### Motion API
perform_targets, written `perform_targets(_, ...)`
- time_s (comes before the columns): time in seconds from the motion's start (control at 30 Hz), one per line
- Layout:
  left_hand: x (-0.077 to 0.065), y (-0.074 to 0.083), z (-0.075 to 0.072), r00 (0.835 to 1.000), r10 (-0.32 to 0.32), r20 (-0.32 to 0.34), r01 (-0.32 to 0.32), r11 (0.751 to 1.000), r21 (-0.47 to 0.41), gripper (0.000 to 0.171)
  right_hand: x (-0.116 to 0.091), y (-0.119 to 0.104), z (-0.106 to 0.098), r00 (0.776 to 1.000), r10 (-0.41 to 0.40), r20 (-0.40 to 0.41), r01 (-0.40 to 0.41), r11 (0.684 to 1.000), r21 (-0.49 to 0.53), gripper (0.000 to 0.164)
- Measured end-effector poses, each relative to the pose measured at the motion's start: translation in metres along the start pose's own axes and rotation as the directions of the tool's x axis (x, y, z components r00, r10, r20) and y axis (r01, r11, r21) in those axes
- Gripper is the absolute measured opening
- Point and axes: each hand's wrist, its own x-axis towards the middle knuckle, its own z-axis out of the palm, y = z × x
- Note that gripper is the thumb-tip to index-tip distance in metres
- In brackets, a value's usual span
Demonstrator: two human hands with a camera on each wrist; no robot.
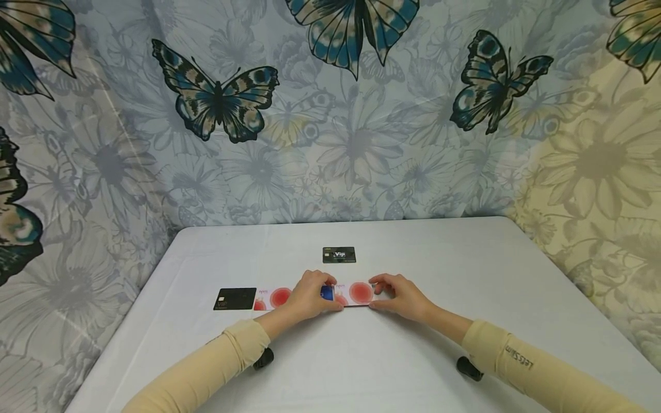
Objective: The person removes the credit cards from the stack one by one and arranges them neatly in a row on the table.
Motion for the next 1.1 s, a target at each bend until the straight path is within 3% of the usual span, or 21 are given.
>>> perform_targets(0.3, -0.0018, -0.0033, 0.0024, 1.0, -0.012, 0.019, 0.011, 0.999, 0.042, 0.047, 0.0005, -0.0011, 0.0022, 0.999, -0.029, 0.017, 0.029, 0.999, -0.027, 0.044)
perform_targets(1.1, -0.0001, -0.0055, 0.0014, 0.999, -0.027, 0.019, 0.026, 0.999, 0.038, 0.048, 0.0042, -0.0028, 0.001, 0.999, -0.014, 0.041, 0.016, 0.999, -0.031, 0.044)
